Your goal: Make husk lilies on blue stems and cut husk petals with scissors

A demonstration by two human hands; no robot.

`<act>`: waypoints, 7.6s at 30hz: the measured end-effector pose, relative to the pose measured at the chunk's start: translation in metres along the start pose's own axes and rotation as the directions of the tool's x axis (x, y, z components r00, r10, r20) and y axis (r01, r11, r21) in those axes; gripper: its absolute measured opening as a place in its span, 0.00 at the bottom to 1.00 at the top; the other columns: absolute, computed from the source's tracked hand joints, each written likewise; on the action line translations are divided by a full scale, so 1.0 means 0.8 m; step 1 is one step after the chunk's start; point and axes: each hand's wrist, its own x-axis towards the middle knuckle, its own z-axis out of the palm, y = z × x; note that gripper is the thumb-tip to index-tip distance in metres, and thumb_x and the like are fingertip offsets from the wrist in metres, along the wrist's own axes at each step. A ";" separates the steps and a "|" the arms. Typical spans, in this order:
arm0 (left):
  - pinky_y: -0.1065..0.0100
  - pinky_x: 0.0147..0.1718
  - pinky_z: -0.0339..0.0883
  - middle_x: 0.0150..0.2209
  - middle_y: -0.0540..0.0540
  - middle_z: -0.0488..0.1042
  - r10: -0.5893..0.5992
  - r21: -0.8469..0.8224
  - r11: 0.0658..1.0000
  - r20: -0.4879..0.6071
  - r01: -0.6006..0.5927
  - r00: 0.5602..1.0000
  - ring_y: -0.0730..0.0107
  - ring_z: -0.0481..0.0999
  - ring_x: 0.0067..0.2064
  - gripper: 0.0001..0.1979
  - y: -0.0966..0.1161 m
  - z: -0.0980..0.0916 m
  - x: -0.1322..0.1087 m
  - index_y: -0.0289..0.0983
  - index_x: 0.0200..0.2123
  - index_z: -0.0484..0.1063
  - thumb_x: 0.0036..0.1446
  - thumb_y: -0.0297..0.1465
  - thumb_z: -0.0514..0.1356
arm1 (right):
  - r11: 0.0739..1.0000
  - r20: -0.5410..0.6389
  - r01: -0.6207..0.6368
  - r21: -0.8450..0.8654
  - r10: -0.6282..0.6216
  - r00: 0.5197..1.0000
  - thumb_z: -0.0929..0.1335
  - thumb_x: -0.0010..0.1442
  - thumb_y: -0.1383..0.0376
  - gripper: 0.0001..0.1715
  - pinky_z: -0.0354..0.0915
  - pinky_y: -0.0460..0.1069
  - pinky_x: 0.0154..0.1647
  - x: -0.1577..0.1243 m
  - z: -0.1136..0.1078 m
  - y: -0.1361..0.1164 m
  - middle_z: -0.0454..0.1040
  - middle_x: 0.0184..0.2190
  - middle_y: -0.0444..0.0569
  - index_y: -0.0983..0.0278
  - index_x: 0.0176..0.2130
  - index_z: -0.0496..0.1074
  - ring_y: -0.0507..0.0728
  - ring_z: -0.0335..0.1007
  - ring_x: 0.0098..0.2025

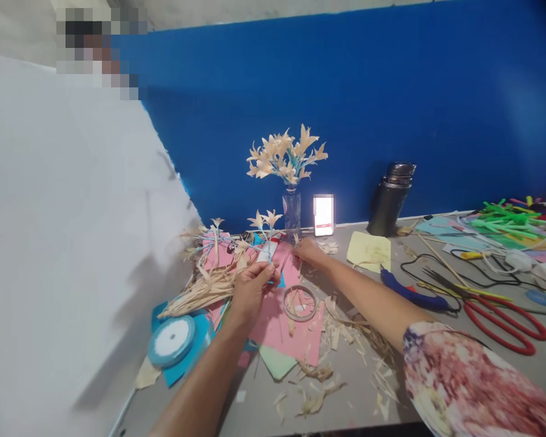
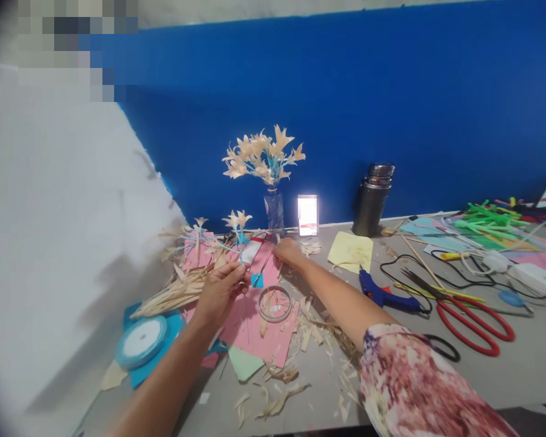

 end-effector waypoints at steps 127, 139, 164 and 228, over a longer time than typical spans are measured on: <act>0.72 0.24 0.62 0.21 0.48 0.75 0.253 0.114 0.958 0.083 -0.262 0.964 0.75 0.69 0.21 0.11 0.019 0.159 -0.001 0.33 0.29 0.77 0.52 0.36 0.66 | 0.887 -0.178 0.435 -0.153 -0.457 0.871 0.70 0.59 0.69 0.05 0.58 0.45 0.27 -0.095 -0.155 -0.120 0.74 0.23 0.40 0.63 0.30 0.74 0.51 0.67 0.25; 0.72 0.22 0.61 0.20 0.49 0.74 0.299 0.131 0.945 0.035 -0.301 0.954 0.74 0.68 0.20 0.11 0.019 0.155 0.005 0.34 0.30 0.79 0.51 0.37 0.67 | 0.851 -0.114 0.500 -0.158 -0.519 0.847 0.69 0.59 0.69 0.04 0.60 0.45 0.28 -0.094 -0.148 -0.114 0.75 0.27 0.41 0.62 0.32 0.72 0.52 0.68 0.26; 0.69 0.29 0.65 0.26 0.46 0.78 0.376 0.151 0.915 0.021 -0.374 0.926 0.71 0.71 0.25 0.12 0.014 0.149 0.013 0.35 0.33 0.81 0.53 0.39 0.66 | 0.892 -0.135 0.374 -0.254 -0.416 0.899 0.67 0.60 0.66 0.08 0.59 0.46 0.28 -0.085 -0.162 -0.112 0.77 0.25 0.43 0.61 0.32 0.77 0.55 0.70 0.27; 0.70 0.23 0.69 0.24 0.48 0.73 0.149 -0.178 0.978 0.221 -0.110 0.964 0.73 0.72 0.24 0.12 0.013 0.151 0.023 0.32 0.30 0.79 0.43 0.33 0.73 | 0.791 -0.014 0.541 -0.287 -0.568 0.823 0.68 0.60 0.72 0.07 0.57 0.46 0.29 -0.090 -0.153 -0.108 0.75 0.28 0.42 0.62 0.33 0.73 0.52 0.68 0.28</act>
